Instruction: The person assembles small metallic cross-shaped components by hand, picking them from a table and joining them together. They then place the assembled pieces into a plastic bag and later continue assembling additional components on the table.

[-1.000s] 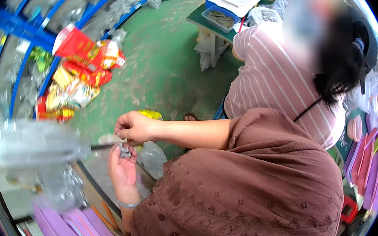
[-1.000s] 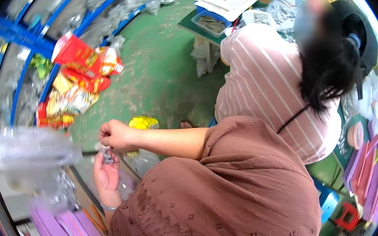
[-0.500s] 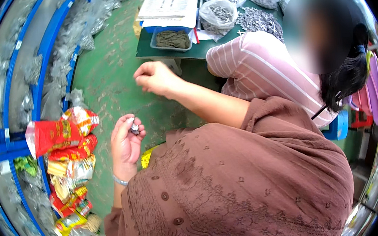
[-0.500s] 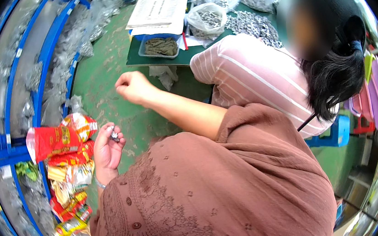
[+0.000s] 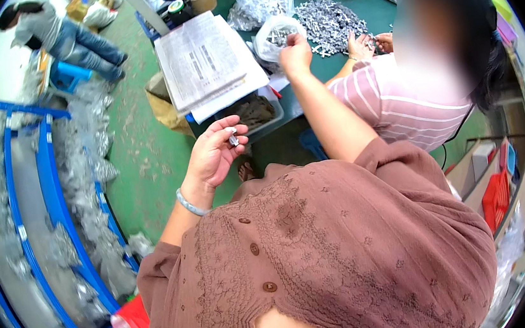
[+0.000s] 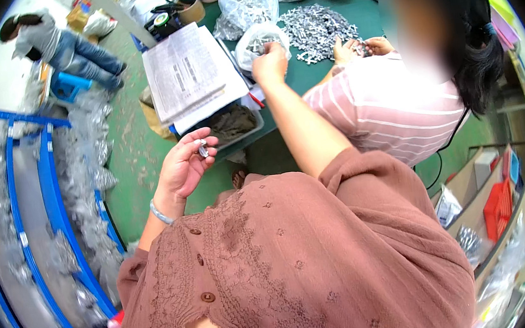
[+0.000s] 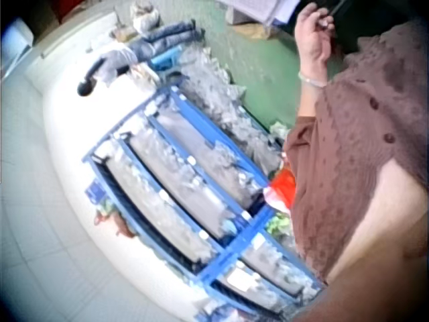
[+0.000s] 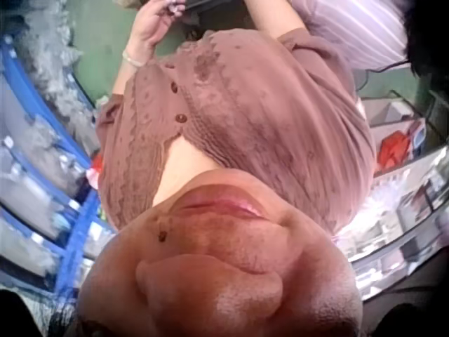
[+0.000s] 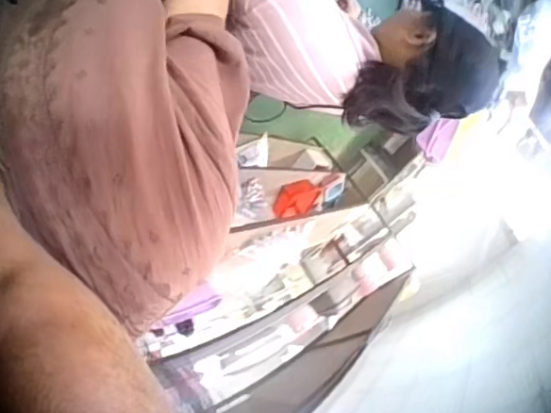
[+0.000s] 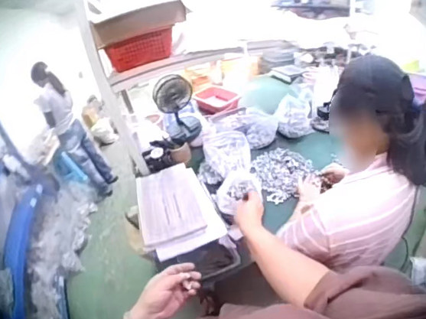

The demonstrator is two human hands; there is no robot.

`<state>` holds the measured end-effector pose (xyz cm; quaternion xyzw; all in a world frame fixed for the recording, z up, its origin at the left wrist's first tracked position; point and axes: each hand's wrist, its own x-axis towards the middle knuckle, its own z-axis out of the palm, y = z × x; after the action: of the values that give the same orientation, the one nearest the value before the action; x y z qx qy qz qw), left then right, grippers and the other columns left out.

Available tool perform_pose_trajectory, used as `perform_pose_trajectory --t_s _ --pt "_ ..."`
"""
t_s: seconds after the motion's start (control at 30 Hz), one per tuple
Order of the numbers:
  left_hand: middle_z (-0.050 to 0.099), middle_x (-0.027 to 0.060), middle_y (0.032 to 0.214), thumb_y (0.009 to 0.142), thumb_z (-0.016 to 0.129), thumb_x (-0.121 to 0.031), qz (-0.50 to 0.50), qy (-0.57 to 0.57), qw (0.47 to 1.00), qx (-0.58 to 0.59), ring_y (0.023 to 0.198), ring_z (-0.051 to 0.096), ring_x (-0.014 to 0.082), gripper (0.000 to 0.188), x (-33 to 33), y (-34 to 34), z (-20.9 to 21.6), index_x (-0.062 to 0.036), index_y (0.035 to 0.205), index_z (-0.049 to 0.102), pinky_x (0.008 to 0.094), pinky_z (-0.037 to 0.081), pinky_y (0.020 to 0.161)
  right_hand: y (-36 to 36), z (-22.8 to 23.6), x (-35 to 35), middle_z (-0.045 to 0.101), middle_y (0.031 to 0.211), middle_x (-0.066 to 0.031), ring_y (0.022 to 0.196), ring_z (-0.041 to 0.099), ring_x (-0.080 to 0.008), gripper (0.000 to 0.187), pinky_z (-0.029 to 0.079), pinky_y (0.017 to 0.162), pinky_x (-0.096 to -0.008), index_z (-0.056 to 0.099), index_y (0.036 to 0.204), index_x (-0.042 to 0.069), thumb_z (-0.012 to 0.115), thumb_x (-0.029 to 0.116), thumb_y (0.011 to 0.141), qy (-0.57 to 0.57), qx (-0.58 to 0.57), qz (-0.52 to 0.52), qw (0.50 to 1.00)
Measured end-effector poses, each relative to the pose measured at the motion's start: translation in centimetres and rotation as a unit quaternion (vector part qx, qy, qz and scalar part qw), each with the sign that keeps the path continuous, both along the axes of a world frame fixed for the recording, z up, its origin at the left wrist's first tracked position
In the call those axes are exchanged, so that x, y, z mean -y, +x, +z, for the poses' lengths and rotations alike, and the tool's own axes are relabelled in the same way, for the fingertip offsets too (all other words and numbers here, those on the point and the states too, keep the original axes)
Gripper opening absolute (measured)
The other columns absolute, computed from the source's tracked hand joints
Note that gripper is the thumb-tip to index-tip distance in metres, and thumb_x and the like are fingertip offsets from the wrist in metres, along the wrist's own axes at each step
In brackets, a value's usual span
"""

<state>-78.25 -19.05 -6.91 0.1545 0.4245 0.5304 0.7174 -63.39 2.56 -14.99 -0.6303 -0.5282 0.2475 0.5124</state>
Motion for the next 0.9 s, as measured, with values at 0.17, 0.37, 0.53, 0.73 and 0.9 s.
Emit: perform_pose_trajectory --t_s 0.17,0.37,0.53,0.73,0.9 --pt "0.059 0.0117 0.094 0.083 0.047 -0.005 -0.115 -0.016 0.993 -0.019 0.078 0.058 0.0167 0.025 -5.6 -5.0 1.3 0.0010 0.107 0.049 0.0271 0.048 0.067 0.4 -2.9 -6.2 0.061 0.091 -0.0185 0.086 0.059 -0.0326 0.027 0.045 0.078 -0.0376 0.060 0.089 0.002 0.057 0.018 0.067 -0.145 0.273 0.063 0.949" --pt "0.058 0.0099 0.092 0.081 0.046 -0.004 -0.170 -0.025 0.985 -0.002 0.075 0.057 0.0160 0.026 -8.8 -7.0 0.1 0.0004 0.106 0.051 0.0272 0.048 0.066 -1.5 -2.5 -8.0 0.061 0.096 -0.0170 0.093 0.058 -0.0305 0.027 0.046 0.081 -0.0374 0.060 0.094 0.001 0.053 0.015 0.072 -0.219 0.415 0.104 0.877" --pt "0.057 0.0083 0.091 0.081 0.046 -0.006 -0.185 -0.050 0.982 -0.006 0.075 0.054 0.0148 0.024 -10.6 -6.9 -0.4 0.0000 0.104 0.052 0.0262 0.046 0.067 -2.3 -0.3 -8.4 0.061 0.095 -0.0165 0.089 0.060 -0.0281 0.023 0.048 0.076 -0.0365 0.063 0.089 0.003 0.054 0.011 0.070 -0.264 0.419 0.145 0.857" --pt "0.057 0.0082 0.092 0.082 0.045 -0.007 -0.212 -0.028 0.977 -0.029 0.078 0.054 0.0151 0.023 -14.0 -6.0 -0.5 -0.0011 0.103 0.052 0.0269 0.045 0.069 -2.2 0.1 -8.3 0.062 0.092 -0.0173 0.086 0.061 -0.0286 0.023 0.049 0.073 -0.0374 0.063 0.087 0.001 0.055 0.009 0.068 -0.266 0.388 0.145 0.871" --pt "0.057 0.0085 0.092 0.082 0.045 -0.008 -0.212 -0.030 0.976 -0.035 0.077 0.054 0.0152 0.021 -15.5 -4.7 -1.3 -0.0013 0.101 0.052 0.0280 0.046 0.070 -1.6 -3.4 -8.7 0.061 0.085 -0.0193 0.080 0.061 -0.0314 0.017 0.049 0.071 -0.0389 0.060 0.080 0.001 0.054 0.008 0.066 -0.155 0.384 0.094 0.905"
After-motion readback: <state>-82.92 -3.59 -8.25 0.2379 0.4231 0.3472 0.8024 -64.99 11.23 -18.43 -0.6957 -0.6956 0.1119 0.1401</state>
